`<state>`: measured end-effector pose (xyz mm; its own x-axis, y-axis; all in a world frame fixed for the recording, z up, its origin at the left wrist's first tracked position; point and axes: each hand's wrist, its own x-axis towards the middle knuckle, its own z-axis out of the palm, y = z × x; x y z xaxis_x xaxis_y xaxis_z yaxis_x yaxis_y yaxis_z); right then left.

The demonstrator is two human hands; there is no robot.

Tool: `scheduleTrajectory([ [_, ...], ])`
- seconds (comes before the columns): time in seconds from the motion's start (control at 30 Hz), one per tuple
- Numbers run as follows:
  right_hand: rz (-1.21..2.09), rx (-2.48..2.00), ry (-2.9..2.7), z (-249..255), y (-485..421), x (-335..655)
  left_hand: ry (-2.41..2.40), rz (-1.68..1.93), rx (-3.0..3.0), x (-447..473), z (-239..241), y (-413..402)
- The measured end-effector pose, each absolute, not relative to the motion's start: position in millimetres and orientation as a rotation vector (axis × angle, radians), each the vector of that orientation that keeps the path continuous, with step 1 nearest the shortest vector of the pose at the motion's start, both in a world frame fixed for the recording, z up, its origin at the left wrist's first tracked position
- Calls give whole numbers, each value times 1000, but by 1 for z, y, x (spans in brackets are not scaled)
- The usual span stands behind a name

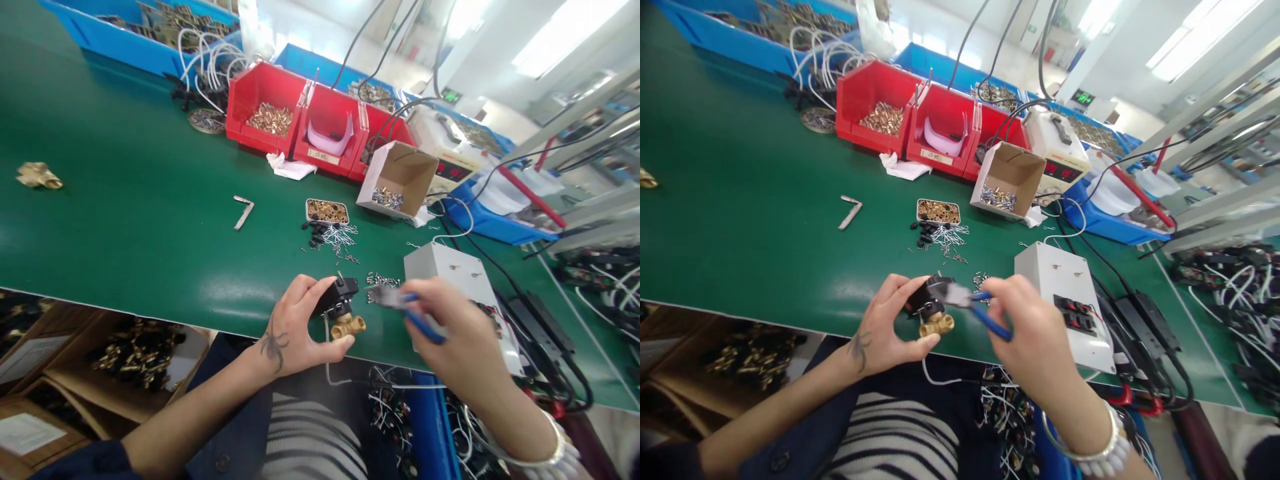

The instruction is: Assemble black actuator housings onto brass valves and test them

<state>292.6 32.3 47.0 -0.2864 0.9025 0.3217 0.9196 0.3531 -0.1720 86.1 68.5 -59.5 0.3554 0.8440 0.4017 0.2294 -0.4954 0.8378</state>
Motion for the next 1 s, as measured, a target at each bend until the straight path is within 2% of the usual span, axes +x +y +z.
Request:
scheduleTrajectory([
  [0.1,12,-1597,-2588,45,36,297,934,1126,1933,86,-60,68],
  [0.27,-172,-1752,-1963,67,30,295,963,1157,1937,89,-61,68],
  [0.33,-203,-1747,-1908,64,28,293,957,1226,1928,91,-62,67],
  [0.57,-53,-1681,-2543,39,35,301,906,1298,1874,94,-64,63],
  [0.7,-45,-1718,-2164,56,26,298,890,1322,1871,93,-65,64],
  [0.8,-170,-1737,-1894,54,19,294,882,1323,1878,93,-65,65],
  [1.0,69,-1707,-2428,35,23,295,850,1366,1919,96,-65,65],
])
